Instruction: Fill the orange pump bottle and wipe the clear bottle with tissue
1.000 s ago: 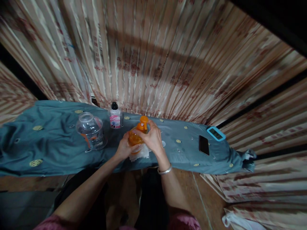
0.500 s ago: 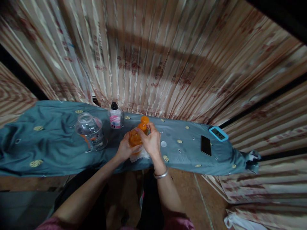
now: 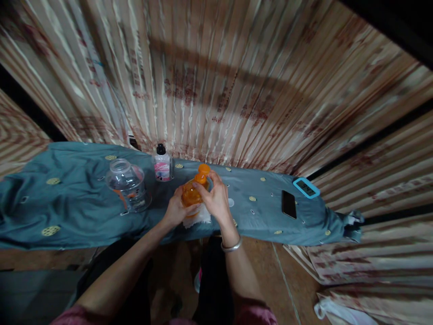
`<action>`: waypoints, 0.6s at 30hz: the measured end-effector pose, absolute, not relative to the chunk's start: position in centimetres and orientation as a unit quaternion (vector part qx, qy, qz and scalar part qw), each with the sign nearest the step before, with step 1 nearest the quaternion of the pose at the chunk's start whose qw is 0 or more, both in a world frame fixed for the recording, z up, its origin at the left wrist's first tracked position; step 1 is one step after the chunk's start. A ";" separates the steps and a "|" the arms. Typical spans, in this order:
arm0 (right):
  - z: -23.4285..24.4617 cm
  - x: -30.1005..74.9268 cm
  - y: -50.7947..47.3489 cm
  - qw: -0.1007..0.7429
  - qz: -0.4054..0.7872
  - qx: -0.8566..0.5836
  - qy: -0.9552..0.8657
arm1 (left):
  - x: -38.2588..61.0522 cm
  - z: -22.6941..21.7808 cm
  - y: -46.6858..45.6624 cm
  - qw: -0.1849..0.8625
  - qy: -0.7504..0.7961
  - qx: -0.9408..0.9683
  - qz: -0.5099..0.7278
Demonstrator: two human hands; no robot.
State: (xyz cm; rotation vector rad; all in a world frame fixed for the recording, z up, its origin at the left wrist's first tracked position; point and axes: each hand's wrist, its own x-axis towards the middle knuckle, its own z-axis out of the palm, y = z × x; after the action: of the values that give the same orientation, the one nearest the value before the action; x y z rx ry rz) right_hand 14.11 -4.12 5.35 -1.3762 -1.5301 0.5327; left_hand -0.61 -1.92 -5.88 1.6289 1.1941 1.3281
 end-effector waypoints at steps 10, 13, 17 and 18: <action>5.4 14.5 -3.7 0.479 0.214 -0.540 -0.658 | -0.6 -5.7 -1.8 0.339 0.458 0.640 0.516; 4.8 14.2 -3.5 0.494 0.203 -0.539 -0.651 | -0.6 -5.8 -1.8 0.334 0.461 0.641 0.515; 3.8 13.0 -3.8 0.526 0.168 -0.559 -0.619 | -0.6 -6.0 -1.7 0.327 0.455 0.646 0.519; 3.6 12.7 -3.9 0.531 0.162 -0.563 -0.613 | -0.6 -6.1 -1.7 0.327 0.454 0.646 0.519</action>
State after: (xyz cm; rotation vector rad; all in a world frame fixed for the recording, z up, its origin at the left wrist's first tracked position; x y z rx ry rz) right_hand 12.66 -3.86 3.64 -1.3426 -1.4618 0.3855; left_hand -0.65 -1.72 -6.13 1.6927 1.1900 1.3592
